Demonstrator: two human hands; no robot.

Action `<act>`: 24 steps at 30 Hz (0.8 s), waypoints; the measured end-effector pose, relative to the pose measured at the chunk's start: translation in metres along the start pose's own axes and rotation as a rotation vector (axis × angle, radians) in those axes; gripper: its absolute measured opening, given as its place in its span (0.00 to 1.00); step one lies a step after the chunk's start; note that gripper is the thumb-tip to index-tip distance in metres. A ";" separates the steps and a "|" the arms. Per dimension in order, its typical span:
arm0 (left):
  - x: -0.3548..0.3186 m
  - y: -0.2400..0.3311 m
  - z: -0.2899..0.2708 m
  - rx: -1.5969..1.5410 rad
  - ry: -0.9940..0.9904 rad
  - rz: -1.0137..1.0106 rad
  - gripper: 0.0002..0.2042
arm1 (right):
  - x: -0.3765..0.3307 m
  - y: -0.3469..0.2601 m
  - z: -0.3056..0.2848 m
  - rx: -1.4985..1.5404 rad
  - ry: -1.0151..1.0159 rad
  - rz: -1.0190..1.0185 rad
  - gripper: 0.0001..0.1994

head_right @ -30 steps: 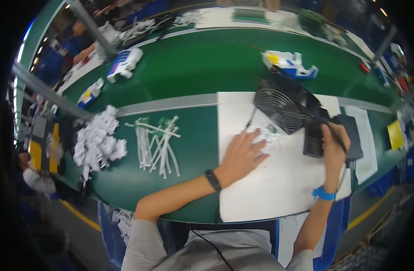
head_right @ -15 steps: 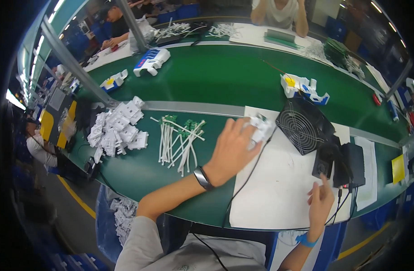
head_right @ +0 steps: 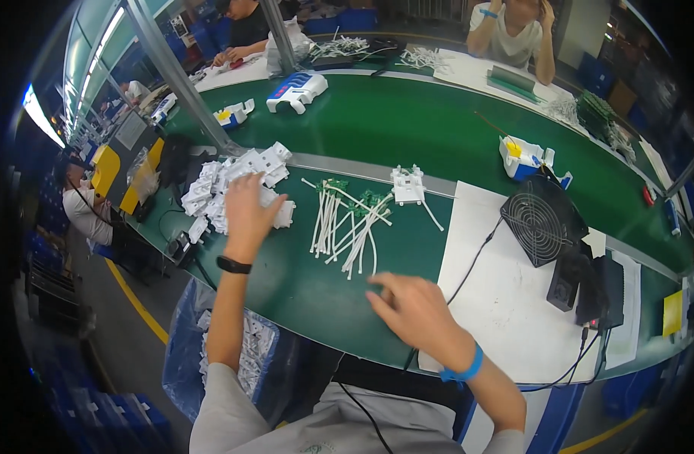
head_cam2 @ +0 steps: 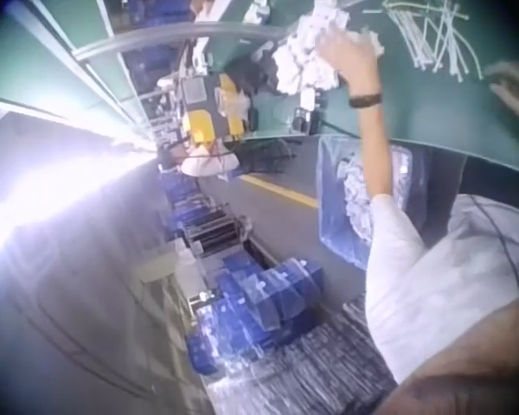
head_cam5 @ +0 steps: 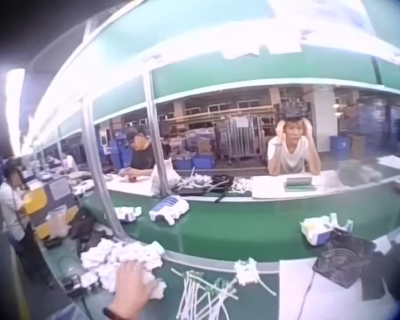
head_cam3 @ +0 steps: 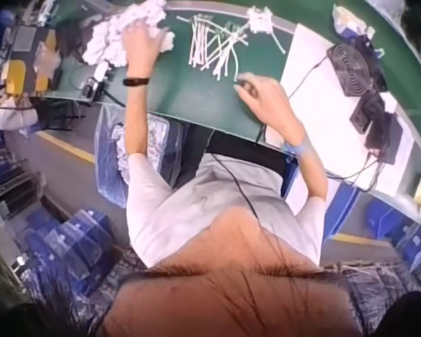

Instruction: Soldering components onto small circuit boards and assembling them into plastic housings on a production line.

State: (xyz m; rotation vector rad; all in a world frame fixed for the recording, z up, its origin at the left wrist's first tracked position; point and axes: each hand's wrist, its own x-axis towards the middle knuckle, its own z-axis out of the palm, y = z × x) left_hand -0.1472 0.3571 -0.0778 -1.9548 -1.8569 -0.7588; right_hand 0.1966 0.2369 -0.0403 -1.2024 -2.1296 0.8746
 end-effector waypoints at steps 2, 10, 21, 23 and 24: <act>-0.003 -0.022 -0.028 0.079 -0.042 -0.076 0.34 | 0.045 0.006 0.020 -0.023 0.080 -0.106 0.09; -0.044 -0.067 -0.019 -0.169 -0.140 -0.018 0.41 | 0.176 0.149 0.037 -0.765 0.676 0.117 0.16; -0.054 -0.104 -0.015 -0.229 -0.101 -0.155 0.56 | 0.171 0.058 0.034 -0.540 0.356 -0.015 0.21; -0.052 -0.102 -0.022 -0.181 -0.109 -0.199 0.57 | 0.185 0.060 0.059 -0.432 0.322 -0.120 0.14; -0.050 -0.102 -0.024 -0.213 -0.130 -0.210 0.57 | 0.192 0.060 0.069 -0.464 0.338 -0.111 0.13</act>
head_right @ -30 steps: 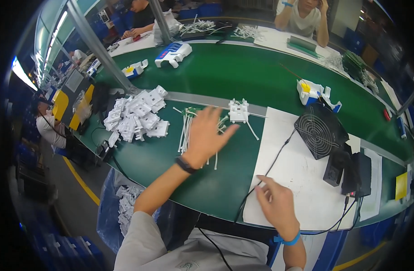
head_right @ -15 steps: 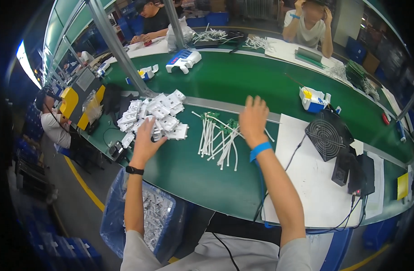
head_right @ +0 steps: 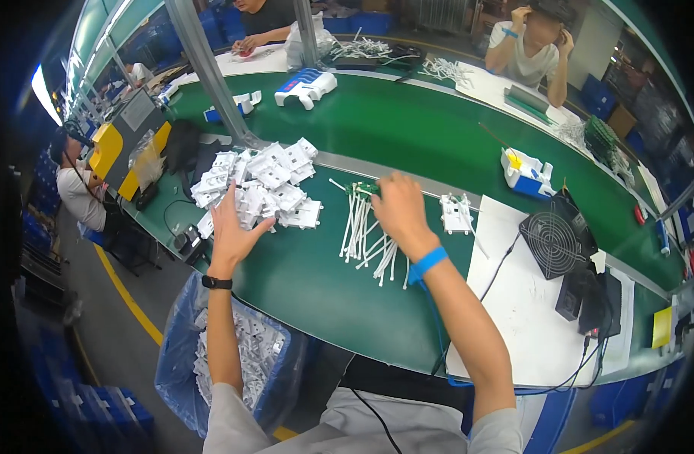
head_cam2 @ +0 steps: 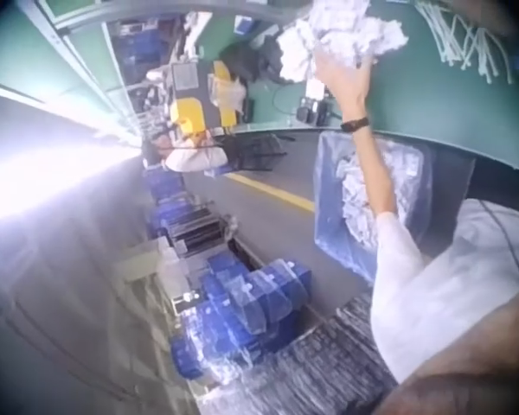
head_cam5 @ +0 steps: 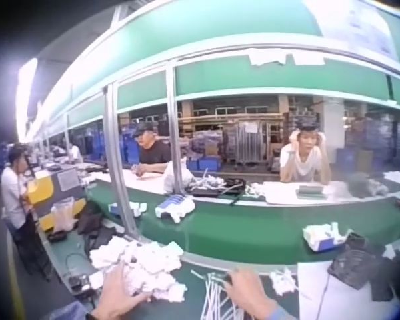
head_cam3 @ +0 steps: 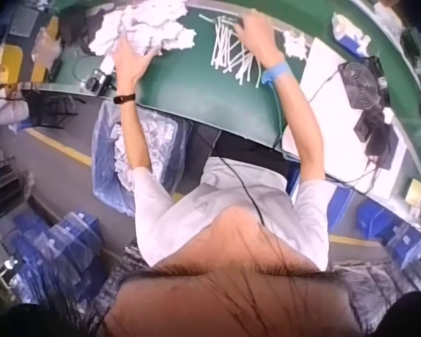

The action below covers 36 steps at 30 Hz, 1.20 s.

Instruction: Soldering components onto small circuit boards and assembling them into plastic housings on a production line.

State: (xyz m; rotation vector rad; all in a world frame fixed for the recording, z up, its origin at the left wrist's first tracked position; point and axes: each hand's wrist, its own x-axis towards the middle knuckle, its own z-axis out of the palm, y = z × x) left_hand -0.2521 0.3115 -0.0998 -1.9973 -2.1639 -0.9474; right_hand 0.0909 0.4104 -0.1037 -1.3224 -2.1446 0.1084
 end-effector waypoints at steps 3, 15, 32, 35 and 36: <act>0.001 -0.009 -0.004 -0.121 -0.056 -0.067 0.55 | 0.006 -0.005 0.025 -0.098 -0.013 0.042 0.15; 0.007 -0.020 -0.001 -0.094 -0.047 0.013 0.34 | 0.004 0.014 -0.001 0.605 -0.039 0.286 0.18; 0.017 0.059 -0.002 -0.478 0.370 0.068 0.33 | 0.002 0.025 -0.035 1.326 -0.181 0.608 0.20; 0.019 0.083 0.000 -0.522 0.341 0.151 0.32 | -0.001 0.027 -0.030 0.678 -0.007 0.395 0.19; 0.021 0.096 0.001 -0.532 0.319 0.174 0.32 | -0.002 0.042 -0.014 0.381 0.179 0.232 0.18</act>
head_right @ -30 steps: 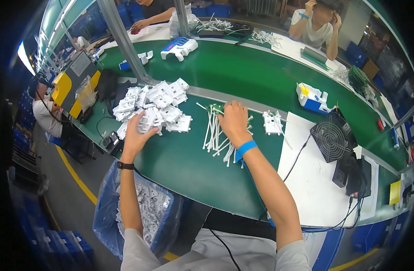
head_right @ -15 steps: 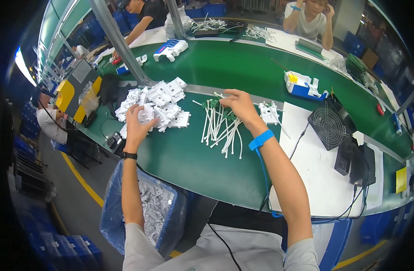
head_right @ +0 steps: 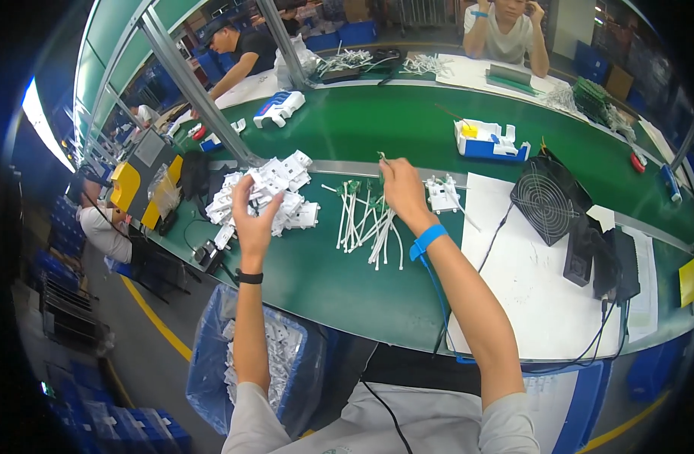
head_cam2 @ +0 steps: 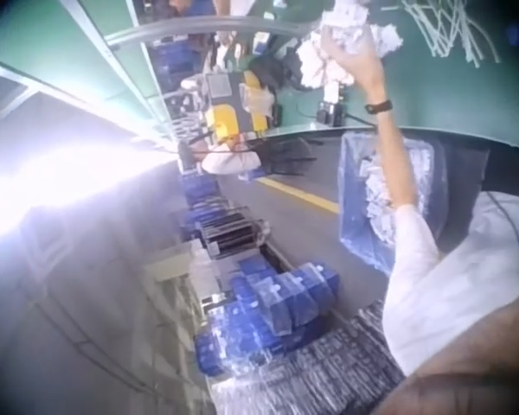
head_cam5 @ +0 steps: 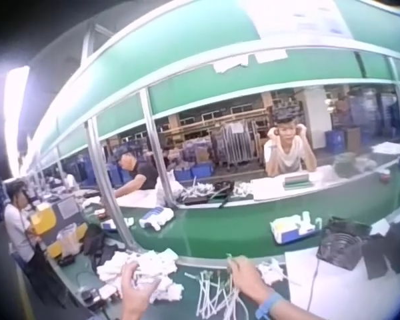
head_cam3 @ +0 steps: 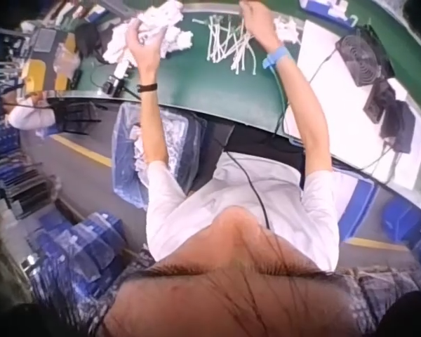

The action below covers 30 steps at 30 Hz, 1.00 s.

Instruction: Soldering components onto small circuit boards and assembling them into plastic housings on a production line.

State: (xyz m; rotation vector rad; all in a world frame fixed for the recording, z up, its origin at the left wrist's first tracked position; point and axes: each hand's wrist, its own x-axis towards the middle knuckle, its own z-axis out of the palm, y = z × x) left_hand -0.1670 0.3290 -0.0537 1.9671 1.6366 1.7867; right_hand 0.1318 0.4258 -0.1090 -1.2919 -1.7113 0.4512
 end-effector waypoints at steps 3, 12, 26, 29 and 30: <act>0.000 0.018 0.017 -0.131 -0.020 -0.010 0.35 | 0.007 -0.007 -0.007 0.141 0.186 -0.139 0.15; 0.000 0.079 0.059 -0.259 -0.094 -0.206 0.35 | 0.008 -0.110 -0.076 0.404 0.125 0.100 0.17; 0.000 0.093 0.117 -0.884 -0.165 -0.692 0.15 | -0.027 -0.085 -0.106 0.560 -0.178 0.043 0.09; 0.002 0.086 0.125 -0.932 -0.106 -0.836 0.12 | -0.031 -0.072 -0.110 0.835 -0.224 0.133 0.08; 0.001 0.092 0.131 -0.937 -0.046 -0.857 0.12 | -0.031 -0.069 -0.112 0.874 -0.276 0.182 0.07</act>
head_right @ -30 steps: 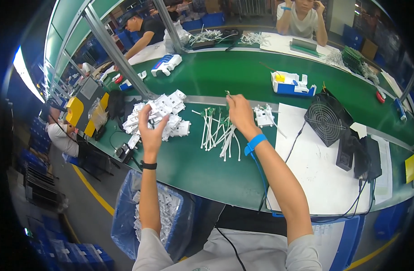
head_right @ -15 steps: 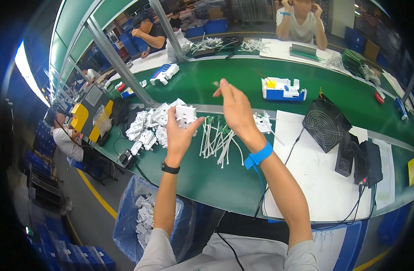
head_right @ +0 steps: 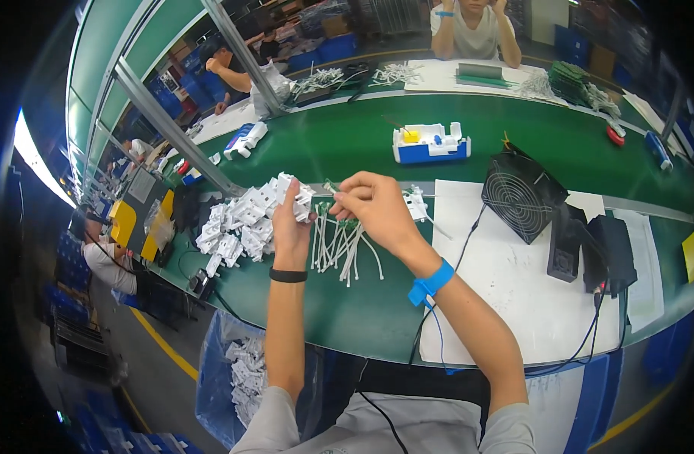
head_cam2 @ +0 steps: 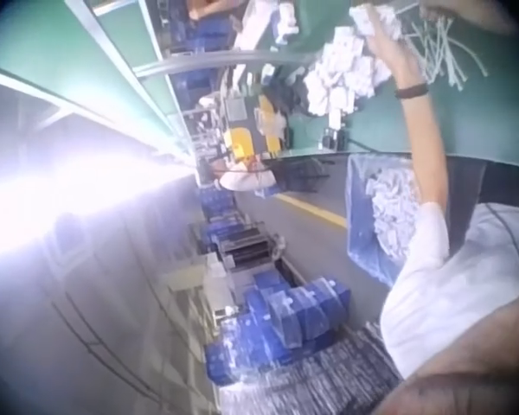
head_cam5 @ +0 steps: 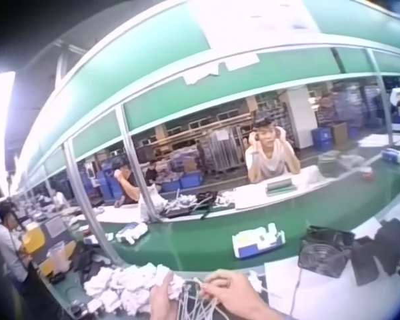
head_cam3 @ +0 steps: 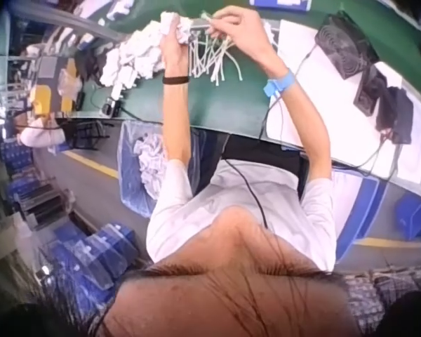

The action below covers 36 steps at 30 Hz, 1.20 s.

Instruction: Soldering components onto small circuit boards and assembling them into plastic housings on a production line.

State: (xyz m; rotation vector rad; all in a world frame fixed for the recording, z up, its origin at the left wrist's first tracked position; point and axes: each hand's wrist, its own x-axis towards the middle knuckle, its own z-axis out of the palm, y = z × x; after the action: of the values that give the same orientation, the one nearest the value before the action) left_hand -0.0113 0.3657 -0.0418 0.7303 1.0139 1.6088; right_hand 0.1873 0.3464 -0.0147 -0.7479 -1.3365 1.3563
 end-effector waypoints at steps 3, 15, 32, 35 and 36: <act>0.001 -0.013 0.016 -0.051 0.092 0.022 0.12 | -0.007 0.009 0.000 0.118 0.020 0.041 0.06; -0.014 -0.039 0.071 -0.225 0.023 0.179 0.18 | -0.017 0.008 -0.011 0.396 0.200 0.074 0.08; -0.040 -0.042 0.096 -0.234 -0.028 0.307 0.15 | -0.017 0.003 -0.030 0.266 0.127 -0.025 0.06; -0.045 -0.043 0.099 -0.198 -0.023 0.333 0.15 | -0.017 0.001 -0.031 0.243 0.165 -0.004 0.06; -0.047 -0.043 0.099 -0.160 -0.019 0.352 0.17 | -0.018 0.000 -0.033 0.259 0.166 0.036 0.06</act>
State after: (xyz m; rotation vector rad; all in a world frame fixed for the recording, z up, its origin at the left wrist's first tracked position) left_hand 0.1048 0.3492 -0.0335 0.8460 0.7599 1.9561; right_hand 0.2224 0.3397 -0.0244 -0.6937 -0.9988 1.4302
